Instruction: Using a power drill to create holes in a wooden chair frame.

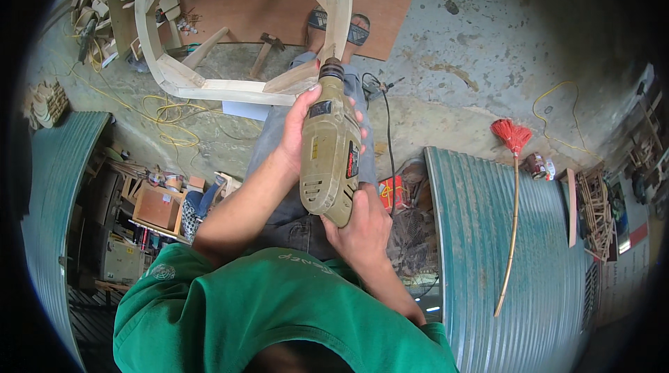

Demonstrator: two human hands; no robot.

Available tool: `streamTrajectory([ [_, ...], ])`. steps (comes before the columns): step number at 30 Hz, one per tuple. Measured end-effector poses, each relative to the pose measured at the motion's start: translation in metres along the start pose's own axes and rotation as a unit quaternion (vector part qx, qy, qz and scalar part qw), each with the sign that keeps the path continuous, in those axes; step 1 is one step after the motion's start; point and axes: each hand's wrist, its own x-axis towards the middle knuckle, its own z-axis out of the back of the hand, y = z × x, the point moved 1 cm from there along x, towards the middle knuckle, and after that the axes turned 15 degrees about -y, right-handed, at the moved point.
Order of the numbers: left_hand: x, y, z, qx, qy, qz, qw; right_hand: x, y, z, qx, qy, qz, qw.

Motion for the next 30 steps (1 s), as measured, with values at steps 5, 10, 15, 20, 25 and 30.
streamTrajectory([
  [5,0.014,-0.003,0.015,0.017,0.047,-0.013,0.999,-0.006,0.001,-0.010,-0.007,-0.011,0.000,1.000],
  [10,0.018,-0.005,0.027,0.004,0.054,0.003,0.999,-0.014,0.002,-0.021,-0.009,-0.018,-0.001,1.000],
  [15,0.018,-0.007,0.024,0.020,0.060,-0.019,0.998,-0.016,0.000,-0.025,0.001,-0.030,-0.002,1.000],
  [20,0.010,-0.005,0.012,0.032,0.021,-0.051,0.998,-0.013,-0.001,-0.021,-0.002,-0.024,-0.002,1.000],
  [25,0.009,-0.007,0.009,0.019,0.012,-0.036,0.999,-0.011,0.001,-0.021,-0.005,-0.018,0.000,1.000],
  [30,0.017,-0.011,0.020,0.039,0.053,-0.028,0.997,-0.012,0.001,-0.027,-0.011,-0.021,-0.002,1.000],
])
